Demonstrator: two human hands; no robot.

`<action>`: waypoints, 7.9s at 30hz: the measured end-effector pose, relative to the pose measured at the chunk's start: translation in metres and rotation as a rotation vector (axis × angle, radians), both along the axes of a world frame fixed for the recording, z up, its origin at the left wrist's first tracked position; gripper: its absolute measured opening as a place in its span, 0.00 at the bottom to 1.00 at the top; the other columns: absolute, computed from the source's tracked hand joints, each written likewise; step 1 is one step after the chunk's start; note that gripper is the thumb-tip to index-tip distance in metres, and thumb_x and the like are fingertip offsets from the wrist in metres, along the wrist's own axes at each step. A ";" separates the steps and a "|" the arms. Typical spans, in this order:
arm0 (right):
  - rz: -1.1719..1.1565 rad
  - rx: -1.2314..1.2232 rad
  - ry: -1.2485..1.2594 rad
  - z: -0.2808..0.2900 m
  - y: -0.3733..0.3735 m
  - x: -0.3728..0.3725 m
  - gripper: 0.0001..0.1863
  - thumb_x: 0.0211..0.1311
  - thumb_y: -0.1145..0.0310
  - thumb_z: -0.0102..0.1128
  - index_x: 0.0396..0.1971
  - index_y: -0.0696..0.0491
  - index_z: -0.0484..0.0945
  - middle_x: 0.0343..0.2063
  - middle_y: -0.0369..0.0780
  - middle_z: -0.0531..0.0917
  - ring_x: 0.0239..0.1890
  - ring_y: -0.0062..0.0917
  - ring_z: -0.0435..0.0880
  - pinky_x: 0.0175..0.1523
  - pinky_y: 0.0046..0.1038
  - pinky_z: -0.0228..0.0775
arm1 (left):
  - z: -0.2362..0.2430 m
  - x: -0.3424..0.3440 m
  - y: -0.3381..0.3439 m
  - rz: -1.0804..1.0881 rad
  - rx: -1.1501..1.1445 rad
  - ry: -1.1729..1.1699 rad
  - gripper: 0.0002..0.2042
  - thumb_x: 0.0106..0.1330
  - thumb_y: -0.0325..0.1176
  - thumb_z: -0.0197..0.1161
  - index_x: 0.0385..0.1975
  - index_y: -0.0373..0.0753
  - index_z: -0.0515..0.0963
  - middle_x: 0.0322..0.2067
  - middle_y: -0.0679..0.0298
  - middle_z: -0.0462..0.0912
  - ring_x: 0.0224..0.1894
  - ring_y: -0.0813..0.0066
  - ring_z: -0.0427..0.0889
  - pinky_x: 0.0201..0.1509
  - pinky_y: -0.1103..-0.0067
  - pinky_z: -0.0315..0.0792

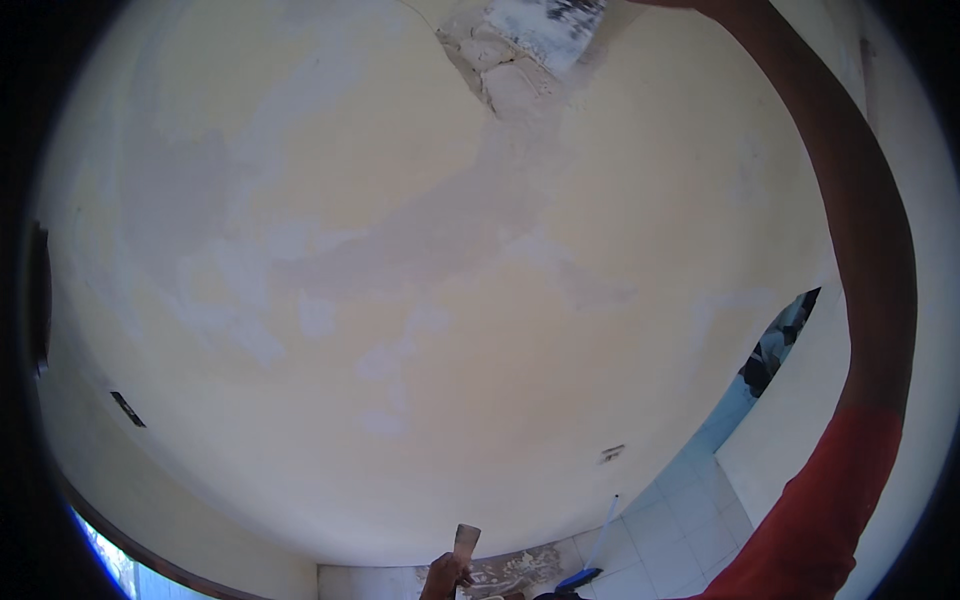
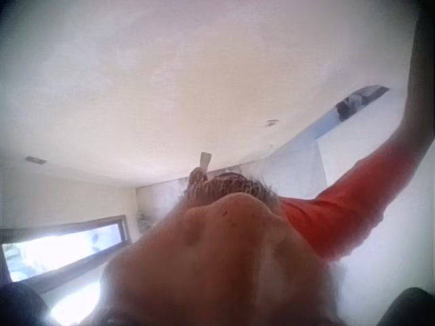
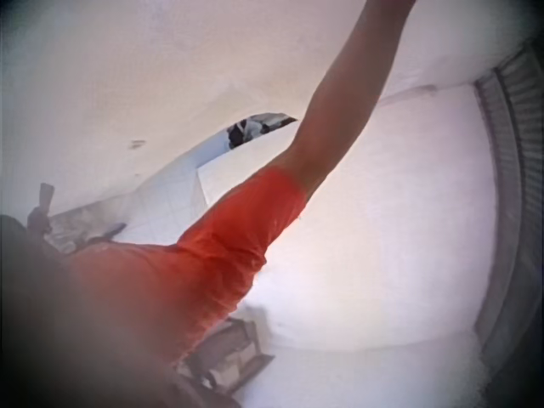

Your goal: The person uses two putty knives to apply and smooth plaster onto a cracked ceiling, then sits on the floor to mix more plaster in a small container using a knife.

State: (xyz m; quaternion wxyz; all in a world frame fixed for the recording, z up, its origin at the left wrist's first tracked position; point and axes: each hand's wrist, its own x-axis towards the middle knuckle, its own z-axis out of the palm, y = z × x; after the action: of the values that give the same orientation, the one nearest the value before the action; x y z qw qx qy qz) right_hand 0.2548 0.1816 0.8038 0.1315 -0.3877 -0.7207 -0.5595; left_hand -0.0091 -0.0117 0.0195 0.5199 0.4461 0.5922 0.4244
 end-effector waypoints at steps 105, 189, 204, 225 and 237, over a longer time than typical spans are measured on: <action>0.052 0.205 0.646 -0.029 0.099 0.036 0.25 0.66 0.51 0.57 0.51 0.56 0.75 0.45 0.50 0.82 0.49 0.43 0.82 0.52 0.44 0.73 | -0.055 -0.074 -0.060 0.106 -0.119 -0.268 0.12 0.69 0.40 0.56 0.37 0.36 0.77 0.25 0.61 0.80 0.25 0.72 0.79 0.29 0.74 0.75; 0.508 -2.017 1.341 -0.494 -0.063 -0.034 0.13 0.66 0.62 0.62 0.44 0.54 0.74 0.18 0.31 0.75 0.18 0.11 0.66 0.23 0.18 0.57 | 0.227 -0.025 0.024 -0.134 0.206 -0.183 0.15 0.76 0.40 0.48 0.42 0.32 0.71 0.22 0.63 0.77 0.17 0.82 0.74 0.17 0.86 0.64; 0.478 -1.838 1.462 -0.557 -0.041 -0.031 0.11 0.70 0.64 0.55 0.40 0.57 0.76 0.17 0.31 0.73 0.16 0.10 0.65 0.19 0.17 0.56 | 0.211 -0.004 0.013 -0.189 0.416 -0.074 0.08 0.74 0.33 0.48 0.36 0.34 0.69 0.19 0.66 0.72 0.16 0.84 0.65 0.17 0.82 0.58; 0.806 -2.428 1.996 -0.582 -0.055 -0.009 0.19 0.62 0.60 0.61 0.44 0.61 0.76 0.13 0.36 0.72 0.09 0.15 0.62 0.15 0.20 0.52 | 0.214 -0.005 0.022 -0.167 0.079 -0.232 0.13 0.75 0.40 0.47 0.38 0.35 0.71 0.19 0.66 0.73 0.14 0.86 0.66 0.14 0.85 0.58; 1.069 -2.179 1.653 -0.577 -0.055 -0.027 0.15 0.64 0.56 0.65 0.31 0.51 0.73 0.14 0.31 0.73 0.12 0.10 0.63 0.15 0.16 0.49 | 0.217 -0.009 0.025 -0.315 -0.044 -0.480 0.15 0.75 0.42 0.48 0.41 0.35 0.72 0.19 0.67 0.73 0.14 0.86 0.66 0.17 0.86 0.60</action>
State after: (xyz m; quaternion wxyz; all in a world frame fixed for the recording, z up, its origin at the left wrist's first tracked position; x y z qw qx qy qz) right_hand 0.2283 0.1266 0.2263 0.3333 -0.1892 -0.5536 0.7394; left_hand -0.0177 0.0129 0.2367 0.7144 0.4080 0.3846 0.4188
